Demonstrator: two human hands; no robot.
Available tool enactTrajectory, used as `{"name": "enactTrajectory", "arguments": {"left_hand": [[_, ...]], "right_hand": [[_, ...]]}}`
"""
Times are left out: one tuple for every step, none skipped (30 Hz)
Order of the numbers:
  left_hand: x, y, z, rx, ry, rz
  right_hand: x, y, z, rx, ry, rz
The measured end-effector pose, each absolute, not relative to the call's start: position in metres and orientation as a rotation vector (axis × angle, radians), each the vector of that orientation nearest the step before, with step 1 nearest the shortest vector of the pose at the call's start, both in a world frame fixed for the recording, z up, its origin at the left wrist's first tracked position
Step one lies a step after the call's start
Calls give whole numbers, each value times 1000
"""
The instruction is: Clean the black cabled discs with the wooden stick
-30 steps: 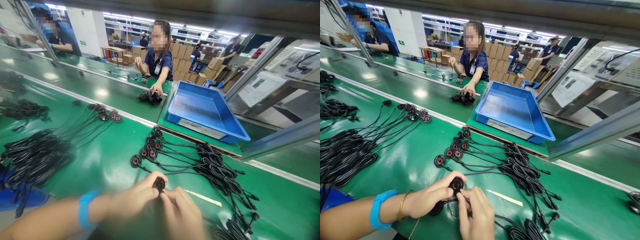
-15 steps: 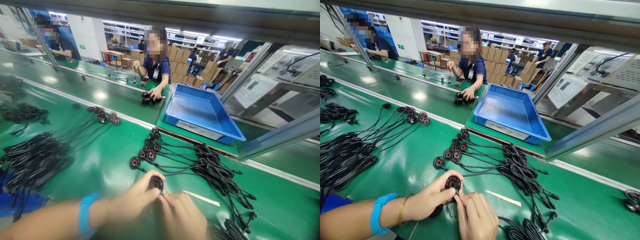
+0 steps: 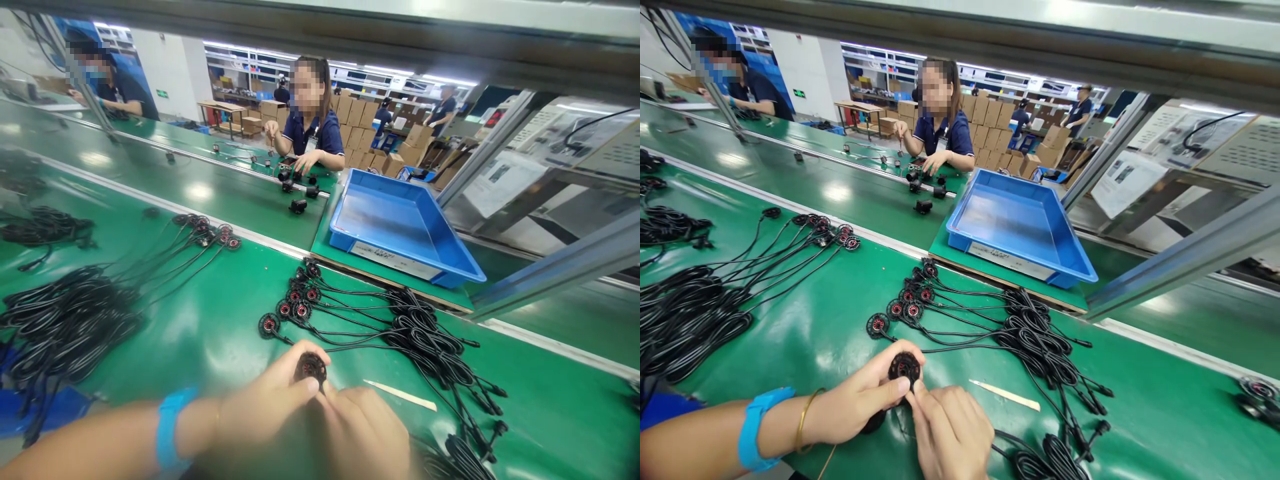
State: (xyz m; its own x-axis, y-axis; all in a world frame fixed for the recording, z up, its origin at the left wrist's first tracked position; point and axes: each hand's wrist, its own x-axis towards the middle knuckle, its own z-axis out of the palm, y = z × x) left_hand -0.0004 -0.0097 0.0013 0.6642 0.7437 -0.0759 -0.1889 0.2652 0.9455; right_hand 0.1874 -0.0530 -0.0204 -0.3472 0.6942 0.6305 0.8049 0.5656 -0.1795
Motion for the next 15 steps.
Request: {"name": "enactTrajectory", "arguments": {"left_hand": [[0, -10, 2, 1153, 593, 705], [0, -10, 3, 1171, 603, 731], [0, -10, 4, 1189, 613, 759], [0, -10, 5, 1202, 620, 784], [0, -11, 6, 1213, 623, 804], [0, -11, 6, 1225, 621, 817], [0, -12, 6, 1240, 621, 827], [0, -13, 5, 1257, 618, 835], [1, -14, 5, 1275, 616, 844], [1, -15, 4, 1294, 617, 853], [2, -16, 3, 1309, 623, 862], [2, -16, 3, 1320, 629, 869], [3, -16, 3, 1332, 637, 869], [3, -15, 4, 1359, 652, 863], [3, -14, 6, 1411, 679, 851]], "right_hand": [[186, -52, -17, -1193, -2092, -144], [184, -51, -14, -1187, -2042, -60], [182, -51, -11, -1172, -1990, 39], [180, -51, -9, -1160, -1930, 143], [178, -51, -7, -1158, -1881, 255], [176, -52, -6, -1165, -1838, 355], [174, -53, -5, -1181, -1803, 436], [173, -55, -5, -1198, -1775, 493], [171, -56, -6, -1213, -1751, 530], [170, -57, -6, -1224, -1729, 553], [169, -58, -6, -1233, -1716, 568], [169, -58, -6, -1247, -1704, 570], [170, -57, -6, -1257, -1711, 559], [172, -56, -5, -1261, -1732, 516], [174, -55, -5, -1261, -1771, 443]]}}
